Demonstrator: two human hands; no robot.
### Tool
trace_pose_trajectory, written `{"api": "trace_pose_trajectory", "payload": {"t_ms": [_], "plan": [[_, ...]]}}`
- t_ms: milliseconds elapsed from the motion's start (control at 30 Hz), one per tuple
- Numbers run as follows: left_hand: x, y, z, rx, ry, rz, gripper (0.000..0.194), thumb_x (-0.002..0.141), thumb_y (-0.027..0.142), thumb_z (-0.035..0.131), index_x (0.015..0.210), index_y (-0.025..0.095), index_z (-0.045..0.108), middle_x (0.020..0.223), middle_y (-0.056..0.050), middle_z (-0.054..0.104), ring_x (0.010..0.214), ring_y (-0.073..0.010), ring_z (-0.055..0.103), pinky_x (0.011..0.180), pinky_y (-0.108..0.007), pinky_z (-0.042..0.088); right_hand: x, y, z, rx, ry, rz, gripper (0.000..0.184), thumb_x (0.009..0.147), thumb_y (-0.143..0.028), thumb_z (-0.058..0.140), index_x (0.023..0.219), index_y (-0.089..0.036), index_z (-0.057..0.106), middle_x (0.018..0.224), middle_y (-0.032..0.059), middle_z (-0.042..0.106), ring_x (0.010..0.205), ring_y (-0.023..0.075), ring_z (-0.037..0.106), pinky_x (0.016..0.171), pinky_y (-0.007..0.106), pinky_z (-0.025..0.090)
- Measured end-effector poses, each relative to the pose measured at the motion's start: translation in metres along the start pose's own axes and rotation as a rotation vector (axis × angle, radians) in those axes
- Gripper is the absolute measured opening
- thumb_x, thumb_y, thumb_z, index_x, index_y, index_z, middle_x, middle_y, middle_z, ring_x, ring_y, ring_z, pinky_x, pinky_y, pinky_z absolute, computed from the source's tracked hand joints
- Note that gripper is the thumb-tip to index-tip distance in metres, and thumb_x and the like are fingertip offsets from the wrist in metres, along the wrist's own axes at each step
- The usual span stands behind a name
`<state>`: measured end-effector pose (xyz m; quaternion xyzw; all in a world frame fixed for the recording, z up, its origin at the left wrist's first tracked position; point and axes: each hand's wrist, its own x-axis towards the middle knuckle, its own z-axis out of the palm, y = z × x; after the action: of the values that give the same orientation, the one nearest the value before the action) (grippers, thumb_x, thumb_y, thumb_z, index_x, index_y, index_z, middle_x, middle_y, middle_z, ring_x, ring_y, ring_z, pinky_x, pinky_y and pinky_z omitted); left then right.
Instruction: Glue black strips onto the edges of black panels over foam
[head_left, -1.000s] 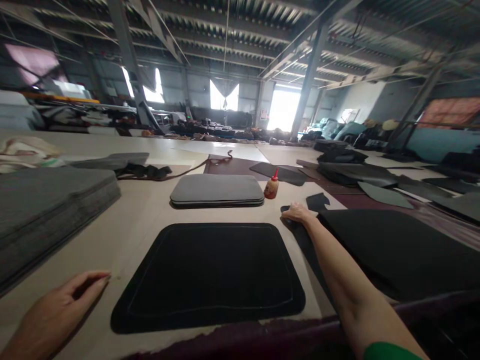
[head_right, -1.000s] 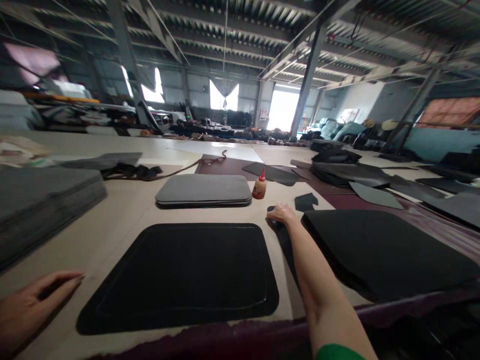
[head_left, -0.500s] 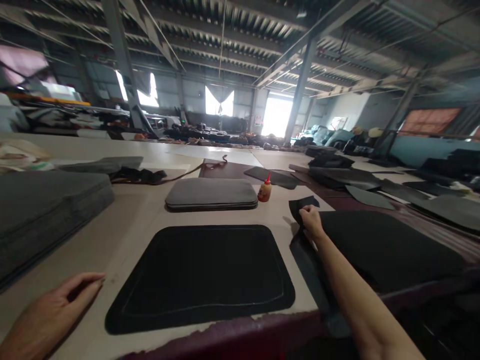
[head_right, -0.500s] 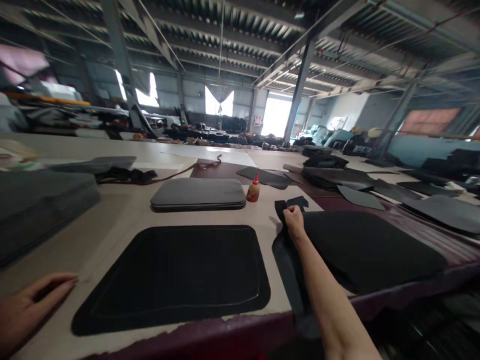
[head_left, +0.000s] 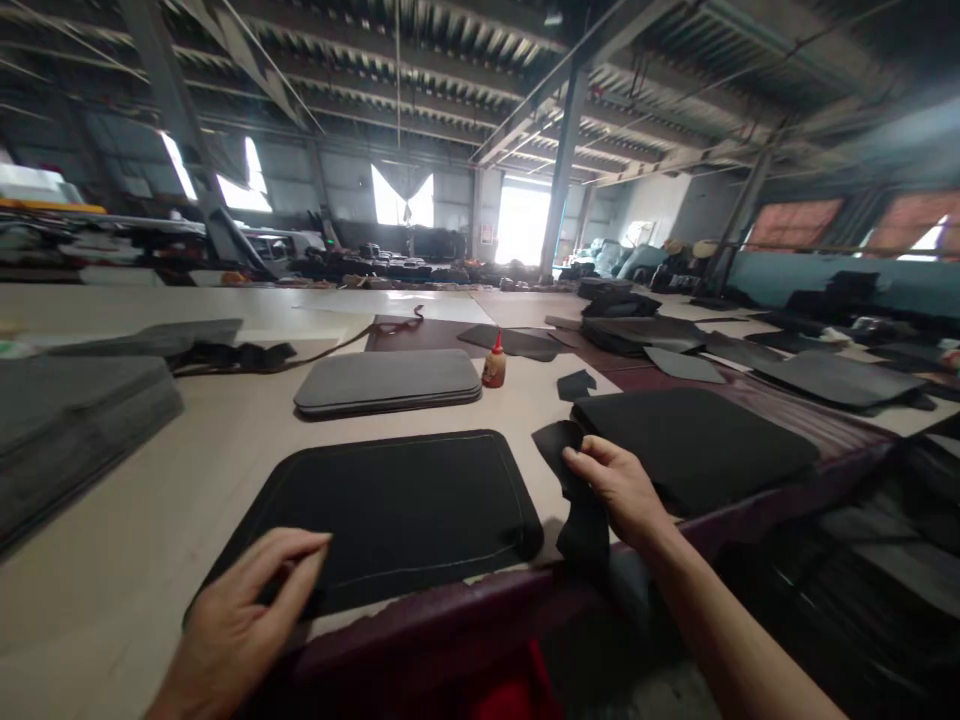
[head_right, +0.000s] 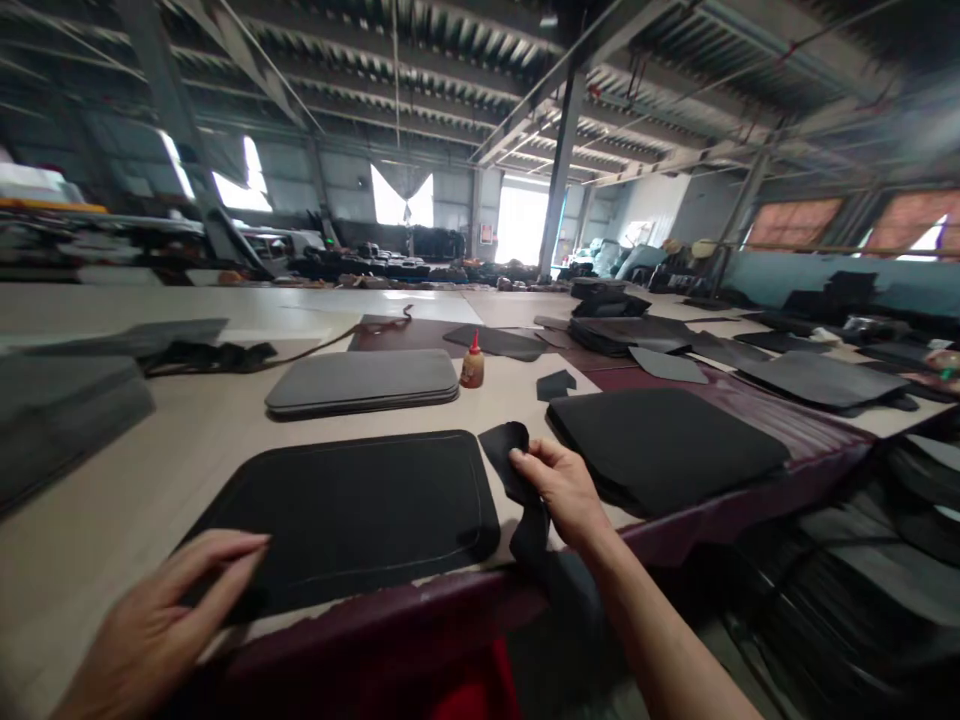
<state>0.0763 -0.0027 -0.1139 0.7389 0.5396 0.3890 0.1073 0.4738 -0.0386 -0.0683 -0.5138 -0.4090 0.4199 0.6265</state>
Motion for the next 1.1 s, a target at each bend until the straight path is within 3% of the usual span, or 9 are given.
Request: {"api": "trace_pose_trajectory", "payload": {"t_ms": [167, 300, 400, 533, 667, 800, 900, 967, 1100], "plan": [[-0.021, 0.113, 0.055, -0.706, -0.478, -0.015, 0.053, 0.081, 0.048, 0.073, 0.129, 0.028, 0.060, 0.125, -0.009, 0.065, 0.109, -0.0241, 0.064, 0.087, -0.030, 0.055, -0.056, -0.007, 0.036, 0.038, -0.281, 0.173, 0.041, 0.075, -0.056, 0.080, 0.092, -0.019, 0.073, 0.078, 0.0016, 0.068, 0.071, 0.0170, 0.060, 0.062, 0.024, 0.046], [-0.027, 0.156, 0.072, -1.154, -0.516, -0.245, 0.040, 0.084, 0.053, 0.072, 0.108, 0.023, 0.067, 0.101, -0.007, 0.069, 0.090, -0.0201, 0.066, 0.078, -0.028, 0.053, -0.088, 0.000, 0.044, 0.001, -0.341, 0.281, 0.038, 0.081, -0.057, 0.075, 0.084, -0.019, 0.073, 0.079, 0.0019, 0.068, 0.072, 0.0182, 0.059, 0.063, 0.026, 0.046], [-0.028, 0.160, 0.076, -1.221, -0.386, -0.456, 0.040, 0.081, 0.057, 0.074, 0.076, 0.019, 0.063, 0.070, -0.001, 0.059, 0.065, -0.0138, 0.057, 0.058, -0.023, 0.045, -0.096, 0.009, 0.039, -0.036, -0.281, 0.249, 0.036, 0.084, -0.058, 0.071, 0.083, -0.021, 0.074, 0.090, 0.0030, 0.070, 0.085, 0.0213, 0.061, 0.078, 0.030, 0.050], [-0.027, 0.152, 0.077, -1.232, -0.310, -0.588, 0.045, 0.072, 0.057, 0.081, 0.070, 0.019, 0.057, 0.063, 0.003, 0.051, 0.055, -0.0106, 0.048, 0.052, -0.022, 0.040, -0.090, 0.013, 0.032, 0.012, -0.387, 0.177, 0.043, 0.094, -0.062, 0.056, 0.105, -0.025, 0.074, 0.093, 0.0034, 0.069, 0.085, 0.0210, 0.060, 0.080, 0.032, 0.050], [-0.029, 0.152, 0.074, -1.166, -0.380, -0.526, 0.046, 0.072, 0.060, 0.080, 0.074, 0.018, 0.060, 0.064, 0.003, 0.051, 0.058, -0.0116, 0.050, 0.053, -0.022, 0.039, -0.080, 0.004, 0.037, -0.083, -0.440, 0.112, 0.045, 0.093, -0.060, 0.058, 0.120, -0.026, 0.068, 0.096, 0.0022, 0.068, 0.086, 0.0190, 0.061, 0.070, 0.026, 0.048], [-0.036, 0.154, 0.070, -1.110, -0.422, -0.427, 0.051, 0.080, 0.064, 0.070, 0.073, 0.015, 0.058, 0.066, 0.002, 0.049, 0.059, -0.0098, 0.043, 0.052, -0.020, 0.033, -0.077, -0.004, 0.048, -0.268, -0.538, 0.043, 0.029, 0.084, -0.046, 0.075, 0.097, -0.020, 0.074, 0.085, 0.0001, 0.067, 0.077, 0.0155, 0.059, 0.067, 0.023, 0.045], [-0.049, 0.151, 0.071, -1.303, -0.505, -0.372, 0.047, 0.082, 0.060, 0.071, 0.094, 0.016, 0.060, 0.077, 0.000, 0.054, 0.068, -0.0116, 0.048, 0.064, -0.022, 0.041, -0.078, -0.003, 0.055, -0.250, -0.434, 0.014, 0.028, 0.082, -0.046, 0.077, 0.084, -0.019, 0.074, 0.076, -0.0006, 0.066, 0.071, 0.0134, 0.056, 0.065, 0.022, 0.044], [-0.059, 0.147, 0.073, -1.356, -0.662, -0.345, 0.044, 0.076, 0.047, 0.080, 0.102, 0.016, 0.061, 0.080, 0.000, 0.056, 0.073, -0.0134, 0.051, 0.073, -0.025, 0.044, -0.080, -0.002, 0.058, -0.116, -0.318, 0.078, 0.031, 0.078, -0.049, 0.080, 0.088, -0.020, 0.074, 0.075, -0.0010, 0.067, 0.067, 0.0128, 0.057, 0.061, 0.022, 0.045], [-0.083, 0.125, 0.078, -0.974, -0.849, -0.390, 0.015, 0.069, 0.022, 0.073, 0.076, 0.013, 0.063, 0.067, 0.002, 0.048, 0.063, -0.0108, 0.040, 0.058, -0.022, 0.032, -0.079, -0.008, 0.057, 0.219, -0.077, 0.113, 0.037, 0.068, -0.047, 0.090, 0.089, -0.023, 0.071, 0.070, -0.0023, 0.067, 0.059, 0.0130, 0.059, 0.054, 0.021, 0.048]]}}
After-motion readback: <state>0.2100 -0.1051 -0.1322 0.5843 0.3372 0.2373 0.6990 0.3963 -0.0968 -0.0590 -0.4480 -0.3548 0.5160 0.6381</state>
